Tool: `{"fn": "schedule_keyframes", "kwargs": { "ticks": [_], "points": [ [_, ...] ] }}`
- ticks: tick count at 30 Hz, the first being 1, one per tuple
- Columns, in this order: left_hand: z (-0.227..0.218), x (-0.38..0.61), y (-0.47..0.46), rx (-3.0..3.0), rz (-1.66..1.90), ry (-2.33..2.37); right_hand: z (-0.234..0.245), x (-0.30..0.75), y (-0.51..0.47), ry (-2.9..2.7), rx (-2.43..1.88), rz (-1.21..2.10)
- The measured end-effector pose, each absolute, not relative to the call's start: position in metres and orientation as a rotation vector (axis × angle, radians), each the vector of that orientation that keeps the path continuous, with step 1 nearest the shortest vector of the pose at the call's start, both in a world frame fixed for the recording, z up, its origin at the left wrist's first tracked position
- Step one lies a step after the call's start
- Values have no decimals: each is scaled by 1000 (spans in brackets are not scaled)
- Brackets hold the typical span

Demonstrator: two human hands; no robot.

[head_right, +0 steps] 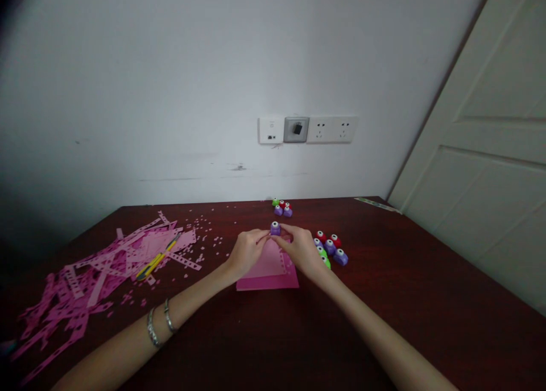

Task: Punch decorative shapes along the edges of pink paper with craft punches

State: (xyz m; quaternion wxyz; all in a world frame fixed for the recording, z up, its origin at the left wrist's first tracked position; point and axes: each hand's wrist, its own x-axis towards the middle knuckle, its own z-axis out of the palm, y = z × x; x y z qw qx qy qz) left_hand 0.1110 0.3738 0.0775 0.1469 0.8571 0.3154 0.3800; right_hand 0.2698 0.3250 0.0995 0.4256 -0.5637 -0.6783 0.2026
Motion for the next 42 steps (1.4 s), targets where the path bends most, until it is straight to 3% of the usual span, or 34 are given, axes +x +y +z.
{"fn": "schedule_keyframes", "kwargs": {
  "ticks": [21,29,35,39,42],
  "points": [
    [74,105,379,2511,1229,578,92,283,333,-1496,-1322,759],
    [74,103,384,2575,1160,591,96,281,331,-1611,-1500,486],
    [88,101,419,2601,824,1100,94,306,340,-1580,-1529,632],
    [90,115,447,2613,351,1047,100,318,340,-1633,-1497,779],
    [91,130,459,2577,239,1020,108,322,336,-1662,-1478,812]
  ]
}}
